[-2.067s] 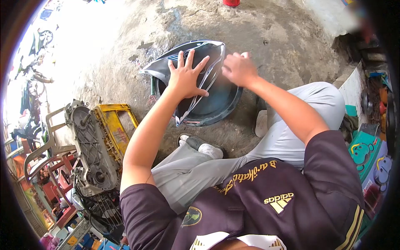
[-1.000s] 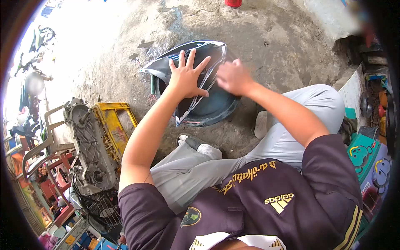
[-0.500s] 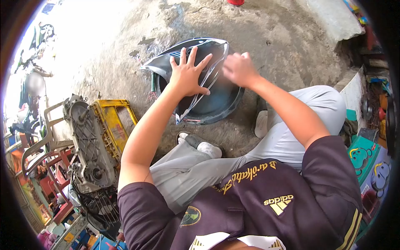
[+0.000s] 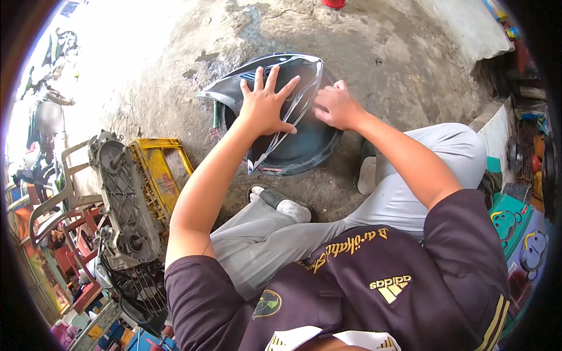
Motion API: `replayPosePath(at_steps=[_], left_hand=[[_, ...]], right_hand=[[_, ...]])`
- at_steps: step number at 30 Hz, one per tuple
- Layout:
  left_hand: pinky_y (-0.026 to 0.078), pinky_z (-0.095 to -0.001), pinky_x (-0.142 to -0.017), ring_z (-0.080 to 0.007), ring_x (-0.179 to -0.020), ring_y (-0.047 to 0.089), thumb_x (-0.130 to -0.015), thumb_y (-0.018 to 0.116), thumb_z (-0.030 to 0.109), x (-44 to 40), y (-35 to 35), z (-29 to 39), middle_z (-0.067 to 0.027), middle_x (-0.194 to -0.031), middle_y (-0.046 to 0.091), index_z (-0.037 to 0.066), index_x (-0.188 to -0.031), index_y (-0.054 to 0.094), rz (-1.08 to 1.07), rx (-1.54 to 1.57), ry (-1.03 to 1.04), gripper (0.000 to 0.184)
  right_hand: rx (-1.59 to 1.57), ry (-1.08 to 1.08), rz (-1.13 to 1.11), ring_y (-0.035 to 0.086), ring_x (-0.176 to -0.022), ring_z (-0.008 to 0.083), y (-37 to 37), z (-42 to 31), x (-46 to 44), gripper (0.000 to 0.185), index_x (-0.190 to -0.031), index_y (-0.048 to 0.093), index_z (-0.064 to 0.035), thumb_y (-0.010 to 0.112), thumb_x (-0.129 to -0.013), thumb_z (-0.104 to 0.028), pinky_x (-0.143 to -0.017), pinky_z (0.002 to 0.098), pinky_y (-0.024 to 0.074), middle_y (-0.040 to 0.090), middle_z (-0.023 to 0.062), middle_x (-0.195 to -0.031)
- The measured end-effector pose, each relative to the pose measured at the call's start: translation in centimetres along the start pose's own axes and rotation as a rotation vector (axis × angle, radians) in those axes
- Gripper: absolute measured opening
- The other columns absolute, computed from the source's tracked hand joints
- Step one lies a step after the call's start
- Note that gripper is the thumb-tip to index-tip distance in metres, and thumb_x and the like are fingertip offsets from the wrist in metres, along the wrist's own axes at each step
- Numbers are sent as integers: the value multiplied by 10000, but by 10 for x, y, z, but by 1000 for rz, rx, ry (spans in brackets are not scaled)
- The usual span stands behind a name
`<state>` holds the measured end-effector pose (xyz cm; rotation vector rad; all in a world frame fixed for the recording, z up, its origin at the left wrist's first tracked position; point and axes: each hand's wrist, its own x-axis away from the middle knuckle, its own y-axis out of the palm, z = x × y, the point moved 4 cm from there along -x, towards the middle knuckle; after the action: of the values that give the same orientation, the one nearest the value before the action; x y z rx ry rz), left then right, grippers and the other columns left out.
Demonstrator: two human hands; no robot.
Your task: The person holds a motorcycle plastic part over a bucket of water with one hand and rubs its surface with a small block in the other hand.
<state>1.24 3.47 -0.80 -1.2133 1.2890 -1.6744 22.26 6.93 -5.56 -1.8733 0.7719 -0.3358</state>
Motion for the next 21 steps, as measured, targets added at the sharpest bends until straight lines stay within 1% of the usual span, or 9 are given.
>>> replayPosePath(at_steps=[2,6,8,10,12,14,16,19,21], left_hand=[[243,-802,-1194,-542,-1620,188,-564,952,681,-1,1,-1,-219,-1790,177,436,-1724,222,-28,2,-15,1392],[248,-806,-1184,-536,-1619,194,-565,947,692,0,2,-2,-218,-1788,184,433,-1725,221,-7,-6,-8,1393],[253,-802,-1183,-534,-1618,199,-566,948,691,-1,4,-3,-217,-1788,185,432,-1725,221,-5,-4,-8,1392],[256,-804,-1179,-535,-1617,203,-569,949,686,-1,4,-3,-218,-1788,188,432,-1725,224,0,-7,-8,1388],[259,-804,-1178,-536,-1616,205,-572,948,687,-1,4,-3,-218,-1787,189,432,-1725,224,0,-6,-6,1385],[261,-803,-1177,-538,-1614,207,-574,946,688,-2,3,-2,-219,-1787,191,432,-1725,224,3,-5,-4,1382],[264,-802,-1175,-540,-1613,208,-574,949,682,-1,1,-2,-218,-1786,193,434,-1725,224,-5,-17,-11,1383],[263,-801,-1177,-540,-1613,207,-573,953,673,0,3,-3,-217,-1788,188,436,-1725,220,3,-18,-11,1386],[261,-802,-1179,-541,-1614,206,-571,953,674,-1,5,-4,-217,-1788,185,436,-1725,220,5,-9,-8,1388]], right_hand=[[-3,-29,-89,682,-961,276,-4,-6,-2,207,-871,707,-112,735,-895,-315,-929,469,427,691,61,-898],[-74,-56,-66,686,-952,290,-6,-12,-6,212,-862,700,-104,714,-911,-310,-901,476,451,699,70,-903],[-61,31,87,662,-963,309,-4,4,-10,186,-896,688,-89,700,-923,-272,-896,470,453,683,85,-909],[-53,133,26,669,-989,324,-6,10,-13,187,-949,707,-86,683,-945,-271,-887,471,466,704,92,-961],[19,124,63,701,-978,303,-7,4,-15,212,-884,698,-107,671,-961,-303,-886,507,478,717,80,-948],[-6,23,7,693,-948,277,1,-13,-10,191,-868,696,-128,696,-941,-305,-937,498,415,714,60,-927],[50,-8,32,690,-937,269,-1,-13,-10,182,-871,699,-139,696,-940,-307,-932,491,400,712,50,-921],[109,180,102,692,-939,260,-15,15,-15,184,-899,722,-149,687,-946,-323,-927,501,399,705,42,-913],[109,124,138,691,-935,258,-3,7,-11,182,-904,724,-151,689,-946,-325,-922,501,401,703,39,-916]])
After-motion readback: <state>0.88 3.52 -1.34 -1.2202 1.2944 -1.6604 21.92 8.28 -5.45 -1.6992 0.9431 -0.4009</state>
